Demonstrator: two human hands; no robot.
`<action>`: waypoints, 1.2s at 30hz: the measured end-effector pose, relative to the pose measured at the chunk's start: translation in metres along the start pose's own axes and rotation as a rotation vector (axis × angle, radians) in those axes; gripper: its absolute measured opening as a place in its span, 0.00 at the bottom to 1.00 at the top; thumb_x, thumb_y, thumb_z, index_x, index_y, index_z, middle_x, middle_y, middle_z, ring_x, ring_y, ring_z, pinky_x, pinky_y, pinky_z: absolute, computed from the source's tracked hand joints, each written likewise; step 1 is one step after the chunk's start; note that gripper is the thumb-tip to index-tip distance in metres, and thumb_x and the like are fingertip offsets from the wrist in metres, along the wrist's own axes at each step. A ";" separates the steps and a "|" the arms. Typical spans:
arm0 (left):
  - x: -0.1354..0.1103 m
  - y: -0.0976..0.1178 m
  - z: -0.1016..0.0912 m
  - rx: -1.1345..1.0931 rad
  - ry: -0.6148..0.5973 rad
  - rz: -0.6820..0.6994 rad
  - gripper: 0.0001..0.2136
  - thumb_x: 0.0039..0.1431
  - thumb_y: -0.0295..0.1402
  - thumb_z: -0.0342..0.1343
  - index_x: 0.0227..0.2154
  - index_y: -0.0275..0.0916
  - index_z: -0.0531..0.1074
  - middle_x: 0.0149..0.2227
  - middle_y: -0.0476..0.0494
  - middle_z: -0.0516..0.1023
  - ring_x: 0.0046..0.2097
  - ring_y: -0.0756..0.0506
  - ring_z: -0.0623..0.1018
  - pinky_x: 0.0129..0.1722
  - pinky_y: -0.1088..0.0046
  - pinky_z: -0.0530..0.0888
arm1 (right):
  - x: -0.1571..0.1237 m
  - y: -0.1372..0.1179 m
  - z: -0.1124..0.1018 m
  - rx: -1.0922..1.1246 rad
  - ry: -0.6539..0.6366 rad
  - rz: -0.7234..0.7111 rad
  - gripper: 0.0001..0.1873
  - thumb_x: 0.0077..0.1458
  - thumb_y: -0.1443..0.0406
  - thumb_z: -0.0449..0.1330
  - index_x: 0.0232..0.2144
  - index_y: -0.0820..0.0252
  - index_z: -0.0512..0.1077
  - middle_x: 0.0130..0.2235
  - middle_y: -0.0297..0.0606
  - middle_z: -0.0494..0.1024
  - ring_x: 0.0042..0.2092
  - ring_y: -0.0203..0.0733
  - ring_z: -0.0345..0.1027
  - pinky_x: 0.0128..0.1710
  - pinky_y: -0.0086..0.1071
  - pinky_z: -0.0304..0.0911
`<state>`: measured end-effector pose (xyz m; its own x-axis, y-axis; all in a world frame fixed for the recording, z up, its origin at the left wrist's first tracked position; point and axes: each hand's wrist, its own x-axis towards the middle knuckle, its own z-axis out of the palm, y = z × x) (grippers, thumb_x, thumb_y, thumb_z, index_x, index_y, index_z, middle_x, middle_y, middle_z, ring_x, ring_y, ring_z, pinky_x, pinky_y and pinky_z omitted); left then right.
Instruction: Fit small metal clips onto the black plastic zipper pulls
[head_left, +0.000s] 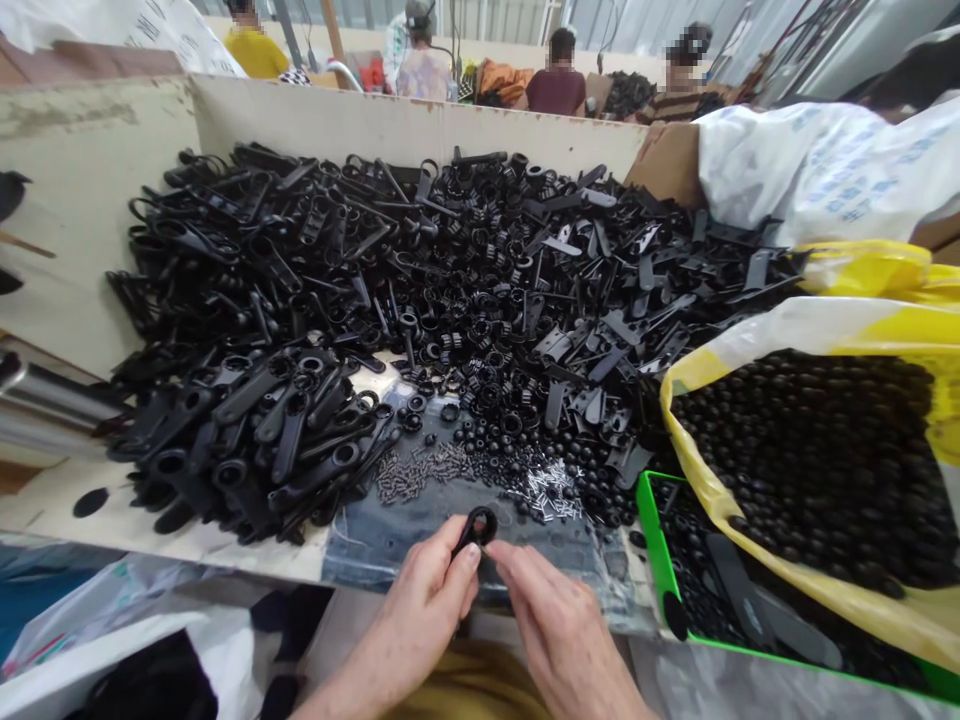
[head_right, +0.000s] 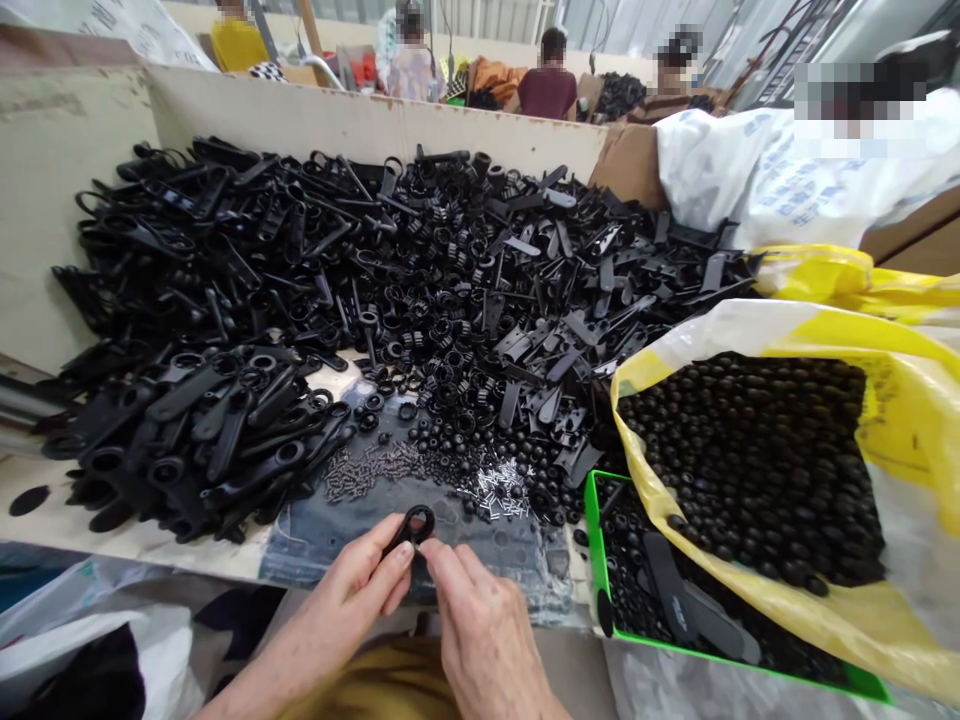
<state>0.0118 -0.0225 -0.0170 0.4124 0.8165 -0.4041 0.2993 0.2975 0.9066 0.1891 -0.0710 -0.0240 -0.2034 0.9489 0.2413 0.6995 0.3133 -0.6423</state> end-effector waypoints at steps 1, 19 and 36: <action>0.001 0.000 0.001 -0.009 0.001 0.001 0.17 0.71 0.49 0.47 0.40 0.41 0.70 0.23 0.56 0.64 0.28 0.48 0.64 0.31 0.72 0.63 | -0.001 0.000 0.002 0.013 0.000 0.011 0.19 0.70 0.73 0.45 0.54 0.59 0.71 0.40 0.44 0.83 0.35 0.45 0.82 0.34 0.32 0.77; 0.010 -0.011 0.011 -0.053 0.256 0.031 0.17 0.59 0.47 0.60 0.43 0.41 0.78 0.23 0.51 0.69 0.25 0.46 0.68 0.23 0.73 0.65 | 0.000 -0.010 0.013 -0.270 0.079 -0.003 0.24 0.62 0.77 0.45 0.53 0.65 0.73 0.36 0.44 0.83 0.30 0.44 0.83 0.26 0.29 0.77; 0.014 -0.012 0.010 0.064 0.300 0.042 0.18 0.61 0.46 0.55 0.46 0.41 0.78 0.44 0.36 0.86 0.47 0.36 0.82 0.42 0.65 0.78 | 0.002 -0.010 0.014 -0.523 -0.066 0.013 0.33 0.47 0.82 0.51 0.56 0.67 0.72 0.40 0.45 0.84 0.27 0.43 0.82 0.22 0.28 0.74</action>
<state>0.0229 -0.0198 -0.0349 0.1558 0.9399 -0.3040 0.3451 0.2365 0.9083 0.1722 -0.0715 -0.0276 -0.2236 0.9581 0.1790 0.9472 0.2569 -0.1921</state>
